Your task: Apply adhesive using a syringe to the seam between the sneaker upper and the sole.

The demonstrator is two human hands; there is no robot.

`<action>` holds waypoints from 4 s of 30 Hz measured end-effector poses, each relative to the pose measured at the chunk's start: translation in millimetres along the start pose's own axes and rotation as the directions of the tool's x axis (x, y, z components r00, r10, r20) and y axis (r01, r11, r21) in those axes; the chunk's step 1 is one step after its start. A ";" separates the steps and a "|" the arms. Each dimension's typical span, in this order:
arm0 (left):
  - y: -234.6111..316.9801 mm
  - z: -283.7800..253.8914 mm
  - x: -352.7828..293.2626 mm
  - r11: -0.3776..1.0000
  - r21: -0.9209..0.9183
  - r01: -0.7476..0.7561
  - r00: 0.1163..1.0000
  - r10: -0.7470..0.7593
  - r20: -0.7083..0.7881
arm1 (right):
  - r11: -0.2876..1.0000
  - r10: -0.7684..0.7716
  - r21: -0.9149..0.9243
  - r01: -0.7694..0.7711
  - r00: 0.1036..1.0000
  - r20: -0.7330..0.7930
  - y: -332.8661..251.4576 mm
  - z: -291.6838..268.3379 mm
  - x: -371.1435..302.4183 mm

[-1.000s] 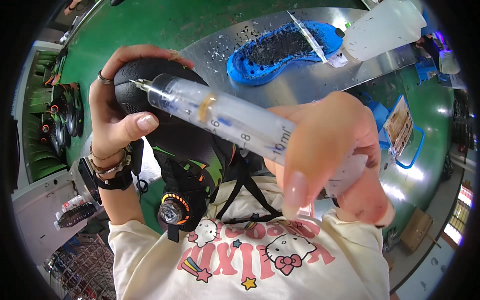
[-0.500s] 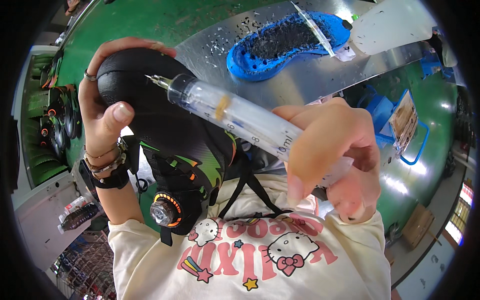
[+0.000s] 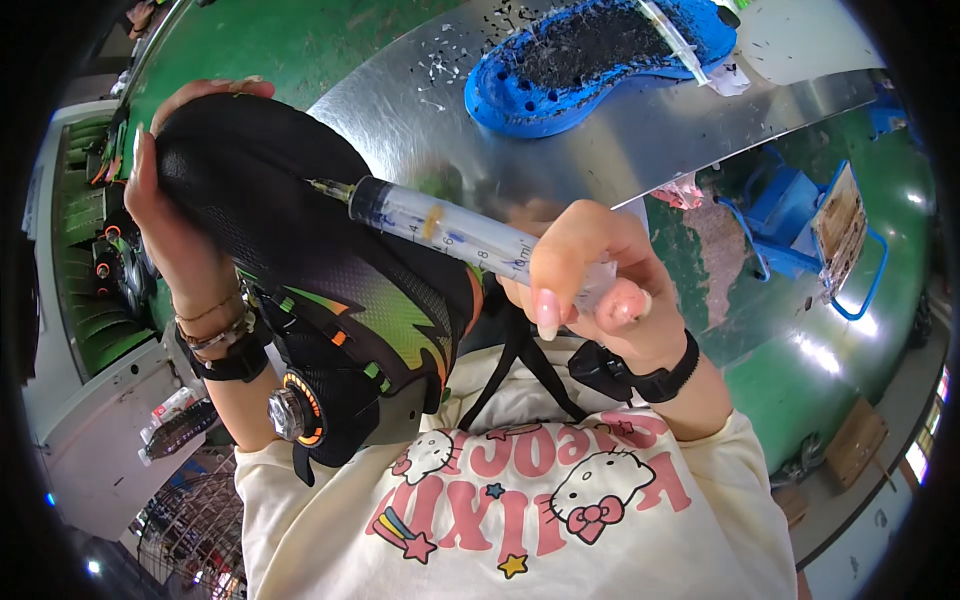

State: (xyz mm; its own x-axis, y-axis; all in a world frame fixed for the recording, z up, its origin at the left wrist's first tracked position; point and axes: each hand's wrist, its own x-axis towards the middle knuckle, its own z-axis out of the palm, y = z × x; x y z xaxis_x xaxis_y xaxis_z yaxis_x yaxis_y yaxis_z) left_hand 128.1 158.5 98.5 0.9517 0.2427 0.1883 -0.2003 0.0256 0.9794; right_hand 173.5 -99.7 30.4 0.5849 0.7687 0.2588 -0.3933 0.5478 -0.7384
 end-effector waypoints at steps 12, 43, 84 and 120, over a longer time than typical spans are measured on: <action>-2.3 -6.0 -2.3 0.989 0.125 0.084 0.958 -0.045 -0.284 | 0.965 0.258 0.049 -0.256 0.965 -0.042 -5.3 3.7 -23.5; -44.6 -112.1 -19.8 0.152 0.988 0.011 0.903 0.423 -0.075 | 0.935 0.349 -0.017 -0.354 0.928 -0.131 -11.7 1.7 -76.3; -38.5 58.5 -245.8 0.504 -0.605 0.617 0.640 -0.769 0.011 | 0.728 -0.068 -0.581 -0.363 0.806 -0.589 -63.2 -34.9 10.2; -102.9 139.5 -155.5 0.225 -0.859 0.460 0.810 -0.504 0.301 | 0.582 -0.087 -0.793 -0.178 0.956 -0.279 -81.4 38.8 -68.9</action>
State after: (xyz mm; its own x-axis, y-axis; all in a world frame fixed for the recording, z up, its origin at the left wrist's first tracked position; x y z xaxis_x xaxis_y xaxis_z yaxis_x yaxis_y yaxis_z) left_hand 33.2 -17.2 -21.4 0.9416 -0.1086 -0.3188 0.1922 0.9505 0.2439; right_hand 137.7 -184.5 96.8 0.7914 0.5956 0.1379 0.2293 -0.0800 -0.9701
